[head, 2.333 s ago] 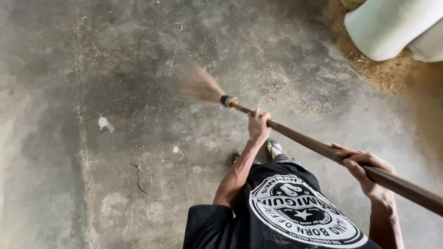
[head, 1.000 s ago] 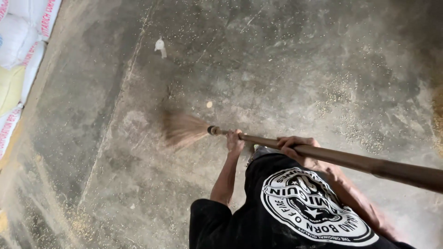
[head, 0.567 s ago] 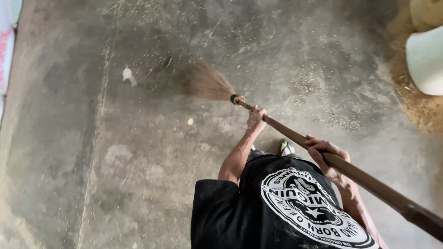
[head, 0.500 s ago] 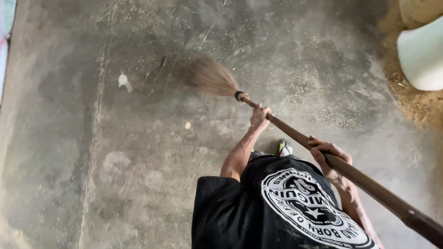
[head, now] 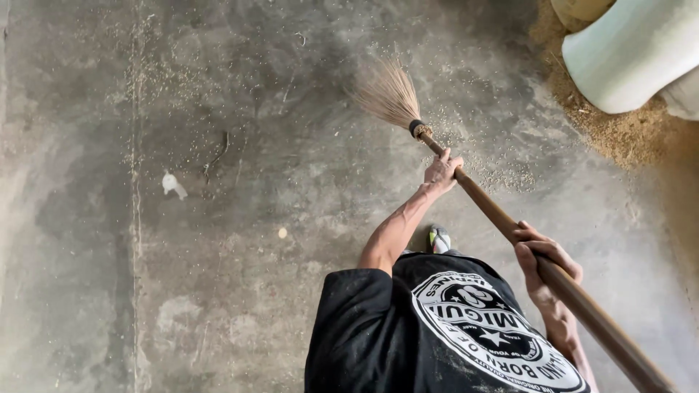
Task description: Sweeping rice grains on the floor into a pile using a broom in a storage area.
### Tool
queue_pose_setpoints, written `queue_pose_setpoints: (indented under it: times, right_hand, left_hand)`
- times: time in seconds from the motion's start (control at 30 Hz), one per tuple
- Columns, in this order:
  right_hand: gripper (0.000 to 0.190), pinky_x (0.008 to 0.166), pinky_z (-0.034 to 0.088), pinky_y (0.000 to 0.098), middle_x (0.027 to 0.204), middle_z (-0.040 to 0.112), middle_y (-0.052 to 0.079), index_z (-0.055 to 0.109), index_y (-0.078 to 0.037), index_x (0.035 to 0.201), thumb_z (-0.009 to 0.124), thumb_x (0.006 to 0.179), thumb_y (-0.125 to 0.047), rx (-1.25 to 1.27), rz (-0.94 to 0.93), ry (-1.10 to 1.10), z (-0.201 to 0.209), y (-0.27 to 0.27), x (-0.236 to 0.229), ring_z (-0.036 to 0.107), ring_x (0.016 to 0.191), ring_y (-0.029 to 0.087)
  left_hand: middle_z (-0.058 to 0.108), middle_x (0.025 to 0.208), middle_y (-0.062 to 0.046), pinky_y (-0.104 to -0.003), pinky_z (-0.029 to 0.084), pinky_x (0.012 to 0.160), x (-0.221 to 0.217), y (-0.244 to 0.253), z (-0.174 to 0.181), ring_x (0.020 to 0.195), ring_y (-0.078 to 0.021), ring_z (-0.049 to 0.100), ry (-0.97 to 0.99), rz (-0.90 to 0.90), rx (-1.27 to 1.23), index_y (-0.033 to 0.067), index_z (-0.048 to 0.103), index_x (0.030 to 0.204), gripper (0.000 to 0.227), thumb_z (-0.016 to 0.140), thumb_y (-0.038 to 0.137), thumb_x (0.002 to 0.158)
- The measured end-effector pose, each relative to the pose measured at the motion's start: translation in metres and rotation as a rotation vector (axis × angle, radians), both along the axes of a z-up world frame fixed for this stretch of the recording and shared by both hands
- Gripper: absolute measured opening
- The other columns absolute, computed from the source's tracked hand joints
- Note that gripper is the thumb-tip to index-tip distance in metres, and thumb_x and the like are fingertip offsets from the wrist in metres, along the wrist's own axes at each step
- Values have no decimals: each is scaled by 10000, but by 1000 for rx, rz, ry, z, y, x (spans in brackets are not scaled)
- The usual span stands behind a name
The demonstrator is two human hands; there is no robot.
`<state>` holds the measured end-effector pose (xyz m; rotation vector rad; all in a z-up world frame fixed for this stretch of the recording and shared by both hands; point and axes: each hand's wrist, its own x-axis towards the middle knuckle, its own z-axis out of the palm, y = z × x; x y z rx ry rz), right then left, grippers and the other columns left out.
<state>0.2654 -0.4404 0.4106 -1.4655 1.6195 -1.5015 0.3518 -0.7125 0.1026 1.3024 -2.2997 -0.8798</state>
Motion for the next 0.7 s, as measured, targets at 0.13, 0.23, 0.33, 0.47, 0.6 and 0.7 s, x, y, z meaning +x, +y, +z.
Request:
queue_pose_setpoints:
  times: [0.13,0.23,0.33,0.47,0.6,0.7]
  right_hand:
    - [88,1197,494,427,1178,720,164,665,17,1044,687,1031,-68,-33,15,-63,7,6,-16,656,1297,282]
    - [100,1193,505,447,1136,720,178,665,20,1044,687,1042,-78,-60,42,-132,-2,8,-28,667,1245,293]
    - [113,1179,511,468,1117,721,191,661,30,992,684,1048,-66,-9,80,-189,-7,4,-36,671,1238,317]
    - [84,1147,511,482,1130,714,203,653,34,991,674,1030,-38,94,220,-273,-23,-12,-39,654,1264,338]
    - [78,1165,522,489,1108,709,199,645,26,982,657,1034,-30,98,455,-229,-30,-41,-22,669,1223,334]
    - [85,1128,520,487,1187,718,227,649,34,998,662,1001,-50,140,685,-243,-30,-64,5,655,1302,382]
  left_hand:
    - [445,1469,-141,-451,635,782,2,1,22,1135,-411,608,-46,8,21,269,604,1045,324,772,142,799]
    - [430,1478,-190,-492,620,797,17,5,24,1167,-518,552,-31,74,-85,263,622,1011,295,784,175,781]
    - [440,1469,-228,-528,599,825,50,18,30,1214,-595,500,-27,179,-166,249,640,1016,308,790,171,759]
    - [520,1444,-172,-550,580,871,108,48,43,1242,-578,517,-72,385,-99,230,646,1021,289,774,167,770]
    - [487,1461,-214,-555,577,841,176,94,26,1212,-550,546,-25,648,-78,213,611,972,231,783,305,848]
    - [498,1440,-245,-606,542,919,231,138,5,1198,-603,513,-89,894,-237,227,630,993,260,797,347,834]
